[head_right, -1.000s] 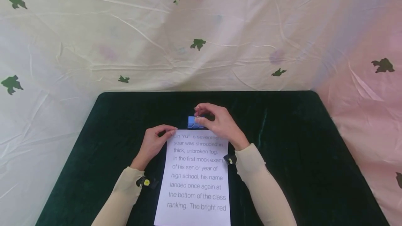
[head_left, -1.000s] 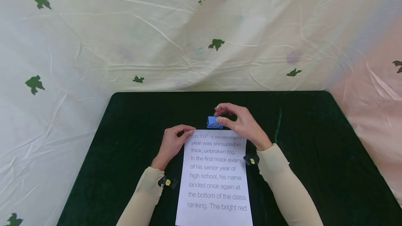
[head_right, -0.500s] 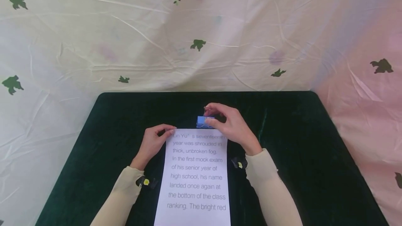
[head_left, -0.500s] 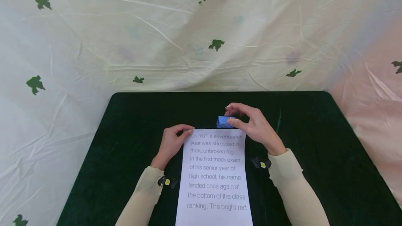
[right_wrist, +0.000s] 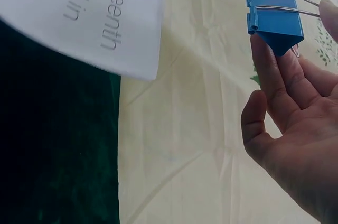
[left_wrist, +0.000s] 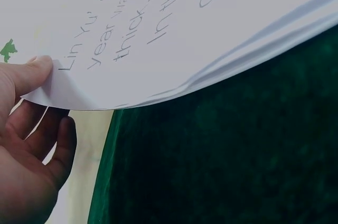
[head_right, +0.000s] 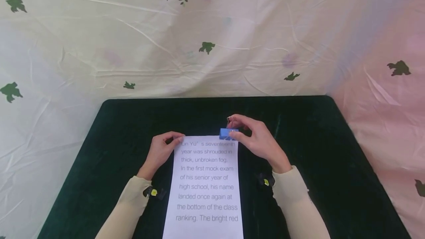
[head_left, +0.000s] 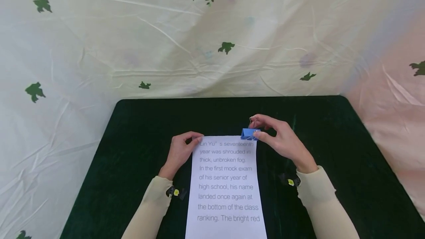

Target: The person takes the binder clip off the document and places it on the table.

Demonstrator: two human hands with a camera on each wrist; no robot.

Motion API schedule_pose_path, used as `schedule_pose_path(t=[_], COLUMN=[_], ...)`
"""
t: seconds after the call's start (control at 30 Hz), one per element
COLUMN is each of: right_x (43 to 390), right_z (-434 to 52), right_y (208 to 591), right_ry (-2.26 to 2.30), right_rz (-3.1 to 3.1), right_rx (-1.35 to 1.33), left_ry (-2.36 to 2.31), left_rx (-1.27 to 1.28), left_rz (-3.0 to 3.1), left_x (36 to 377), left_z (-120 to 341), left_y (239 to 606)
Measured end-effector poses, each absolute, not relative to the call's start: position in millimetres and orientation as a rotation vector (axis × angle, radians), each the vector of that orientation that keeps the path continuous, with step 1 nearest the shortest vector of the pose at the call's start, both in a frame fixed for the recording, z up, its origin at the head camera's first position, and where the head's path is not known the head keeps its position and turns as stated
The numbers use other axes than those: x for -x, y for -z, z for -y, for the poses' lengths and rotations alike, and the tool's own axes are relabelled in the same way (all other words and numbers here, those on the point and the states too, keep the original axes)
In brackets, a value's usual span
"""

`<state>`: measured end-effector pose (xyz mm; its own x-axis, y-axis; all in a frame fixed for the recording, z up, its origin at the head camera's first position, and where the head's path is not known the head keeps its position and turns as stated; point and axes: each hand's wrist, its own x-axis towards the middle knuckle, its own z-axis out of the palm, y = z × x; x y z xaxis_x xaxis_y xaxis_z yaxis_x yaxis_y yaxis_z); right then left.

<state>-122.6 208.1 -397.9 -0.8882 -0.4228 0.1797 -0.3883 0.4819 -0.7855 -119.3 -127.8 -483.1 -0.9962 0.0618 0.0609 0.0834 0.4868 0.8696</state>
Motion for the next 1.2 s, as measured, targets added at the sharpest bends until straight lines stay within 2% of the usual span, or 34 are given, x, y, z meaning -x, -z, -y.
schedule_pose_path(t=[0.63, 1.2], right_x=[102, 99], right_z=[-243, -267], right_y=[415, 440], right_ry=[1.368, 1.245], right_rz=[-2.698, -2.656], right_rx=[0.424, 0.402], left_ry=[1.577, 1.575], left_rx=[0.115, 0.135], left_rz=[2.706, 2.710], left_x=[122, 123], left_z=[125, 127], left_y=[484, 485])
